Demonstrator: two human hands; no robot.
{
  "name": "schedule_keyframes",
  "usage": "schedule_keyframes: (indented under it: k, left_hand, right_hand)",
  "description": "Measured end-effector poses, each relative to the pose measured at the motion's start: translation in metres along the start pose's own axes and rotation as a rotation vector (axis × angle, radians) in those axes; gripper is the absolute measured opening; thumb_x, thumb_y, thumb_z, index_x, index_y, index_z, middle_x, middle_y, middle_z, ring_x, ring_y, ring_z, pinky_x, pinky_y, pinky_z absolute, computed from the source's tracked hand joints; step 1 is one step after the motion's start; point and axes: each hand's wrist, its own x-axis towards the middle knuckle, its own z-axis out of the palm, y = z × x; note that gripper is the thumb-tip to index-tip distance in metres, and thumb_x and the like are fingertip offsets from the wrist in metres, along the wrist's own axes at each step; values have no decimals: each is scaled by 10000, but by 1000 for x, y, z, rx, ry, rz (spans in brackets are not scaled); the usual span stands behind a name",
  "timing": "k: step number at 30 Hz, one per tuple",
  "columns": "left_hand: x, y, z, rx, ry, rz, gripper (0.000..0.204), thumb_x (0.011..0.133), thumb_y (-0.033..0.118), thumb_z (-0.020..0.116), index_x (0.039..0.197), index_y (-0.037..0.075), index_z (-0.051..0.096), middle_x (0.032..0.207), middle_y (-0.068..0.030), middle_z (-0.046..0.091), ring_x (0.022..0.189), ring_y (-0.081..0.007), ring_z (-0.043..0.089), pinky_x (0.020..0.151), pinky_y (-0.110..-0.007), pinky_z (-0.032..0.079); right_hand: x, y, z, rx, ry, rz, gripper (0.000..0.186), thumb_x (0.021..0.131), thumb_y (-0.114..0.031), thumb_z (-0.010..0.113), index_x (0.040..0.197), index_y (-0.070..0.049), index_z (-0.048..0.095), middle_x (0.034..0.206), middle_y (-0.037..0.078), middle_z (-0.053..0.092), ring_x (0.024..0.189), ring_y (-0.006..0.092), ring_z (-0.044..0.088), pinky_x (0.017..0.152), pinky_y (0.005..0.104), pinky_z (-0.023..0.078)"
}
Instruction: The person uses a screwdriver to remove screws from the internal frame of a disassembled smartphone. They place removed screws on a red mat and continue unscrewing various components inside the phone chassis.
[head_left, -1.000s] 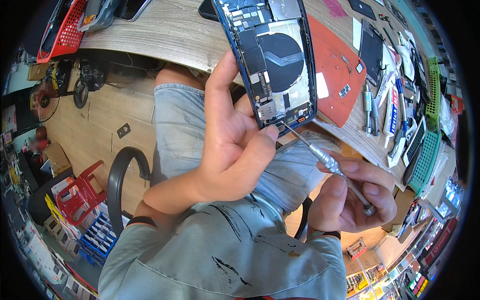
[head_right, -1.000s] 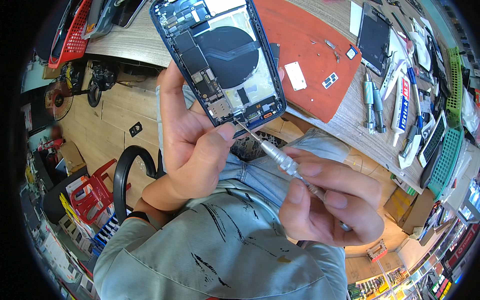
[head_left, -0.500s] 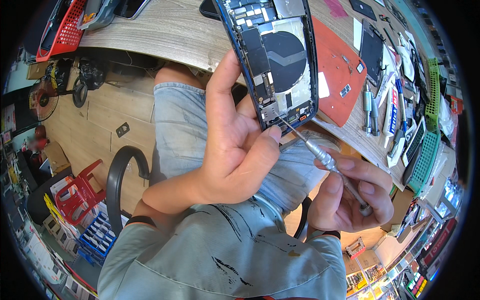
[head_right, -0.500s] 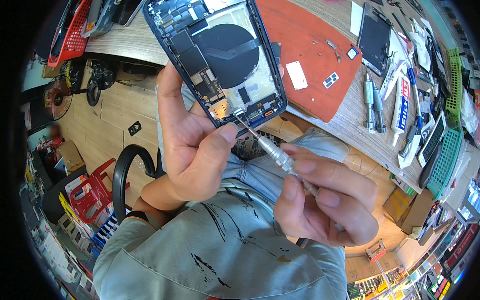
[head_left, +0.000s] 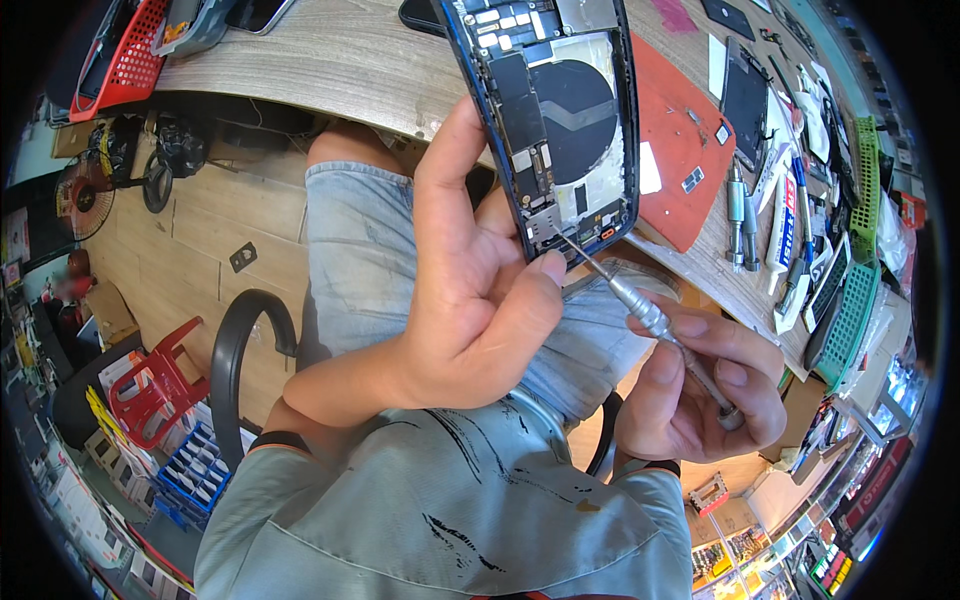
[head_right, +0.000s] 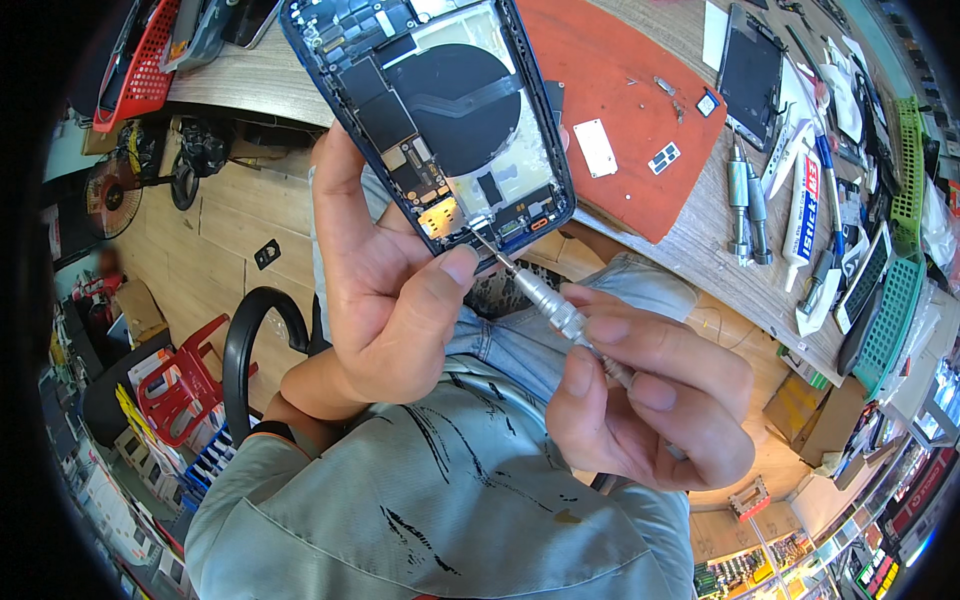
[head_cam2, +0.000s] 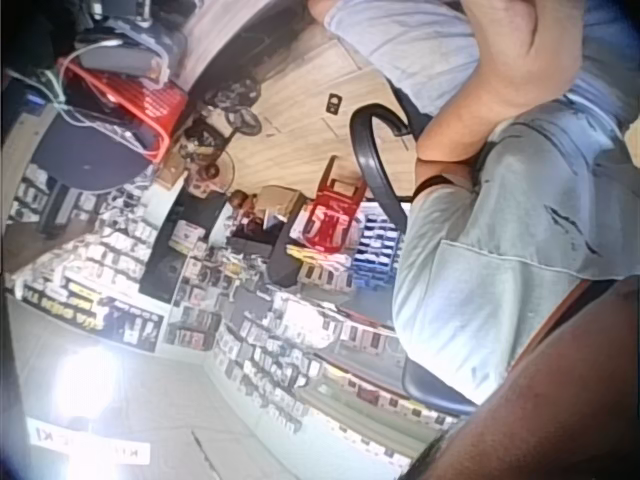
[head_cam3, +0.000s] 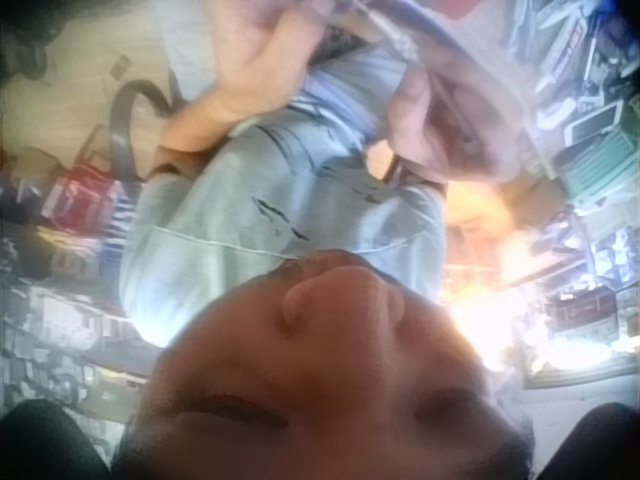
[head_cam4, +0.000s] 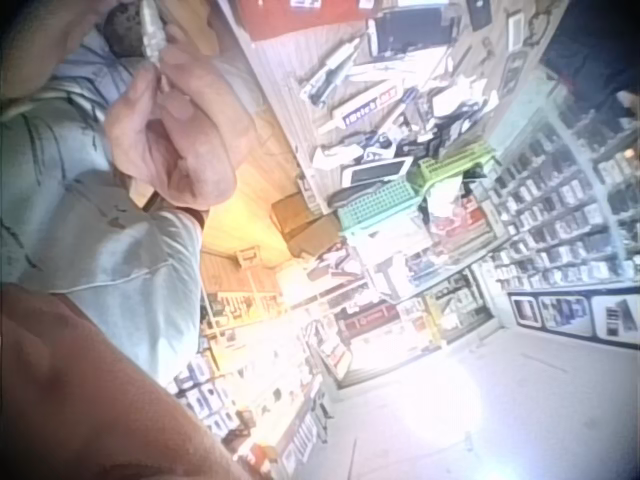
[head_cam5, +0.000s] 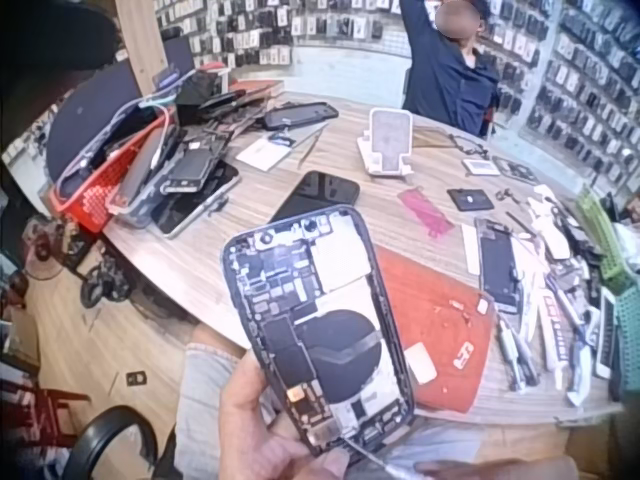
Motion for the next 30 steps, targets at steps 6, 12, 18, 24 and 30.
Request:
schedule_keyframes:
  k: [6, 12, 18, 24, 30]
  left_hand:
    - [-2, -2, -3, 25, -26, 30, 880, 864, -124, 396, 1549, 65, -123, 1561, -253, 201, 1426, -341, 330, 1145, -497, 315]
    - [0, -1, -1, -4, 18, 13, 872, 853, -132, 389, 1548, 49, -106, 1548, -251, 233, 1418, -350, 349, 1141, -499, 332]
    - [4, 6, 8, -211, 149, -117, 871, 853, -109, 392, 1549, 80, -97, 1514, -252, 303, 1367, -387, 434, 1087, -566, 417]
    - [8, 11, 8, -309, 165, -264, 870, 848, -89, 399, 1552, 117, -69, 1496, -225, 366, 1341, -413, 465, 1060, -606, 435]
    - [12, 21, 8, -431, 197, -397, 897, 837, -84, 409, 1559, 148, -71, 1479, -211, 427, 1320, -442, 482, 1064, -653, 406]
  right_hand:
    - [1, -1, -2, -11, -47, -10, 462, 807, 97, 696, 1128, -14, 383, 988, 225, 578, 824, 243, 687, 728, 438, 665]
    - [1, -3, -4, -21, -54, 4, 468, 807, 100, 691, 1136, -25, 382, 998, 213, 560, 816, 249, 688, 738, 463, 662]
    - [1, -2, 0, -24, -17, -74, 481, 800, 95, 701, 1140, -45, 390, 996, 199, 555, 765, 313, 674, 702, 498, 655]
    - [-4, 0, -1, -57, -14, -146, 498, 778, 94, 718, 1131, -44, 395, 985, 195, 556, 730, 341, 669, 686, 504, 652]
    - [3, 7, -7, -83, 22, -130, 481, 818, 62, 711, 1167, -42, 397, 961, 194, 563, 754, 324, 672, 697, 492, 648]
